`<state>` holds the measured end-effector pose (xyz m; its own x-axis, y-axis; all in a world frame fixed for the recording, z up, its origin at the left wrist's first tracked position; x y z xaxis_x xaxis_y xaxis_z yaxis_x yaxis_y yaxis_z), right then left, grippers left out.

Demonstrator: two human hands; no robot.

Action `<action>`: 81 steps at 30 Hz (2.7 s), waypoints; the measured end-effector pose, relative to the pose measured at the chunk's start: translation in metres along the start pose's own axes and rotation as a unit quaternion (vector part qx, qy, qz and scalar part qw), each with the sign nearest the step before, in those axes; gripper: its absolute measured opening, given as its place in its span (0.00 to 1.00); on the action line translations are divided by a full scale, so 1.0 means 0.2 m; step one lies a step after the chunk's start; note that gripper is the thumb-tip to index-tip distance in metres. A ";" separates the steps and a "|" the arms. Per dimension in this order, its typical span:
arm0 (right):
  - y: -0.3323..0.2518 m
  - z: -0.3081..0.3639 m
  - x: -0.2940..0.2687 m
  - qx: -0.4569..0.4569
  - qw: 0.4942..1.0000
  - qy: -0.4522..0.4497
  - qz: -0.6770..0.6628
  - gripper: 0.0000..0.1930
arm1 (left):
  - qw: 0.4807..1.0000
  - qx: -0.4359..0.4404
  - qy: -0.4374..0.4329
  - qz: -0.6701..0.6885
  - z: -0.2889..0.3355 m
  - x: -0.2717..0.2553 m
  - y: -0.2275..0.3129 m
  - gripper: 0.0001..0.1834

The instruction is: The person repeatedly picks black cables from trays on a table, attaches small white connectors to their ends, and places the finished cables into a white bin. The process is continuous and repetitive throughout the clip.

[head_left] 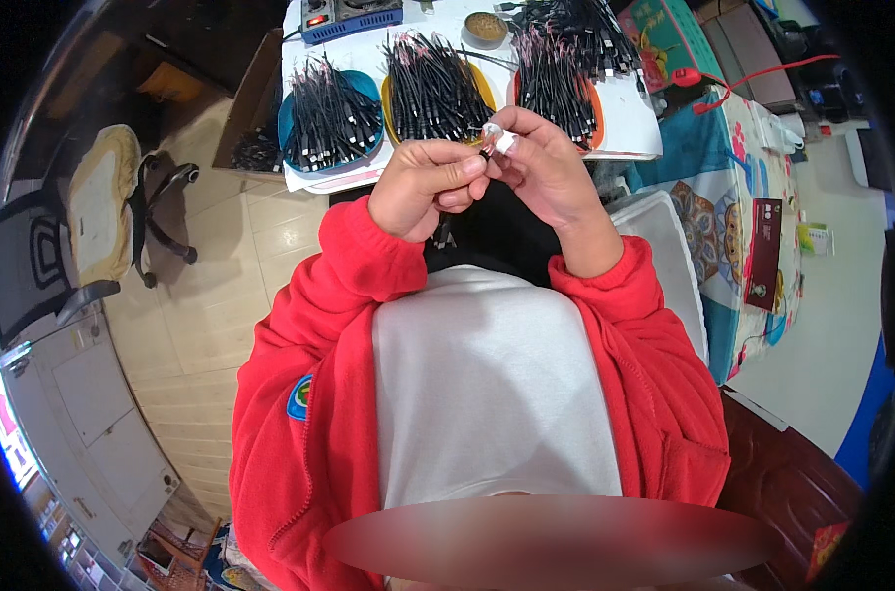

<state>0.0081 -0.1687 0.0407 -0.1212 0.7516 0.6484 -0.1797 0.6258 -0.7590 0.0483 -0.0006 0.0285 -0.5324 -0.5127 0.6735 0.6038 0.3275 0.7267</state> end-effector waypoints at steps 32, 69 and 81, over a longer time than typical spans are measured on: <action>-0.75 -0.99 -0.98 0.108 0.419 0.326 0.841 0.23 | 0.951 0.114 0.158 -0.242 0.00 -0.04 0.01 0.07; -0.07 0.01 -0.14 -0.100 0.927 0.053 0.357 0.11 | 0.976 0.189 0.010 -0.107 0.07 0.10 0.06 0.07; -0.21 -0.08 0.04 -0.111 0.957 0.049 0.263 0.09 | 0.975 0.131 0.015 -0.180 0.10 0.10 -0.01 0.08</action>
<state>0.0293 -0.1857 0.0759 -0.0430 0.9840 0.1727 0.0934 0.1761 -0.9799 0.0245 0.0044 0.0434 -0.6616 -0.6536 0.3675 0.2078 0.3111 0.9274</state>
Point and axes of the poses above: each hand's wrist, its own z-axis away from the middle knuckle, its own x-axis out of the palm, y = z × x, the point moved 1 cm from there along -z, towards the middle knuckle, and after that the axes turned 2 degrees about -z, right-handed, at the moved point
